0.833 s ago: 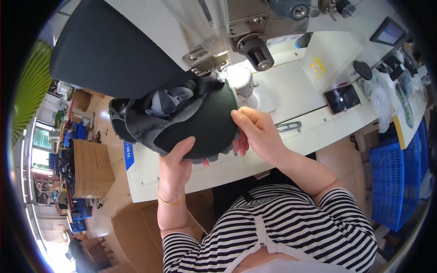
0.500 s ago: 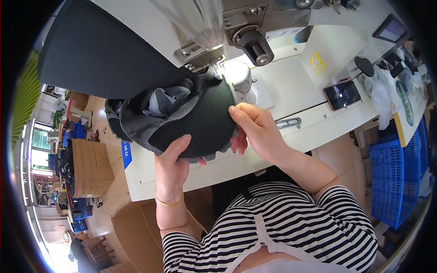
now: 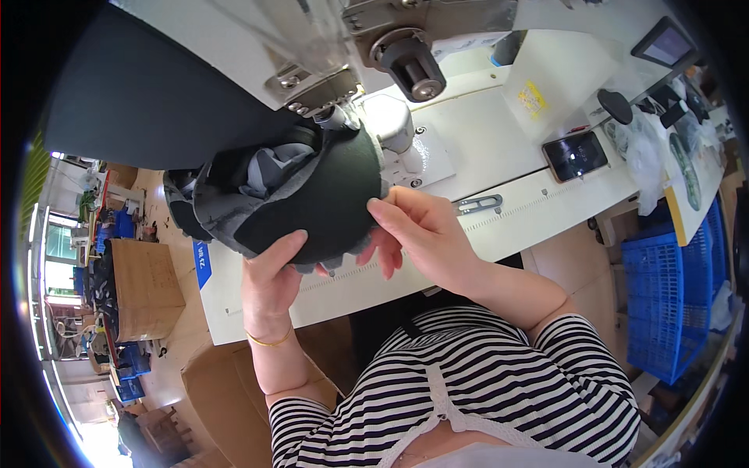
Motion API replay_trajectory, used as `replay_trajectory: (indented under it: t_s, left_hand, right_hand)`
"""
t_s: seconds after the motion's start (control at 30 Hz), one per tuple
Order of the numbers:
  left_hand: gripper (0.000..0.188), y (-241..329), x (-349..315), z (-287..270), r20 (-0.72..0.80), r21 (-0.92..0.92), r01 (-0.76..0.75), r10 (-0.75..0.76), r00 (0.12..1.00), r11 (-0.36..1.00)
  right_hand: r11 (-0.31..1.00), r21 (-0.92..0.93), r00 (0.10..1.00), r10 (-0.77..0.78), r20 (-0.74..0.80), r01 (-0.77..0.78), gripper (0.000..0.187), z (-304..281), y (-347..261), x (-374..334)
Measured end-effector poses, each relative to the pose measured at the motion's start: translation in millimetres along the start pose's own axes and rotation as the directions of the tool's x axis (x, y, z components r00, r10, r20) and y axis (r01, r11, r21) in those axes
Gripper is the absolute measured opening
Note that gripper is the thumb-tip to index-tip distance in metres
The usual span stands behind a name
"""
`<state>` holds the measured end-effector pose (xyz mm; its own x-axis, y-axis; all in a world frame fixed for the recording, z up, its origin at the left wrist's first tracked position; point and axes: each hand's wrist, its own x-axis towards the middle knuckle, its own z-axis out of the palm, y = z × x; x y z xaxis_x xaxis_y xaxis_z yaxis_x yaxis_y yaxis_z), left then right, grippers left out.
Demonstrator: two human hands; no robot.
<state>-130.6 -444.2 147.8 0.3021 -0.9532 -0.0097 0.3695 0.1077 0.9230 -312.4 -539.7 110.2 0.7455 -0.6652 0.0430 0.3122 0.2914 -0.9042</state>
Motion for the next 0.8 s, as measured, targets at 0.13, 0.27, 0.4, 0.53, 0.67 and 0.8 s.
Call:
replay_trajectory:
  t_s: [0.13, 0.27, 0.4, 0.53, 0.67, 0.8]
  left_hand:
    - [0.028, -4, 8, -1, -0.004, 0.002, -0.018, 0.018, 1.000, 1.000]
    - [0.027, -6, 13, -4, 0.007, 0.002, -0.035, 0.035, 0.999, 0.999]
    - [0.027, -7, 18, -3, -0.012, 0.008, -0.057, 0.058, 0.998, 0.998]
    - [0.026, -11, 24, -3, -0.003, 0.008, -0.037, 0.038, 0.999, 0.999]
    - [0.026, -16, 25, 5, -0.026, 0.008, -0.053, 0.053, 0.998, 0.999]
    - [0.027, -21, 28, 6, -0.014, -0.006, -0.115, 0.115, 0.993, 0.993]
  right_hand:
    - [0.999, 0.009, 0.999, -0.033, -0.002, 0.033, 0.029, -1, 5, 7]
    - [0.999, 0.018, 0.998, -0.046, -0.037, 0.047, 0.029, 0, 2, 14]
    - [0.999, -0.007, 0.999, -0.038, -0.025, 0.038, 0.029, -2, -2, 19]
    - [0.998, 0.030, 0.996, -0.058, -0.070, 0.060, 0.028, -3, -3, 27]
    - [0.998, 0.006, 0.995, -0.067, -0.077, 0.068, 0.028, -7, -4, 30]
    - [0.996, -0.030, 0.994, -0.087, -0.063, 0.085, 0.030, -7, -3, 33]
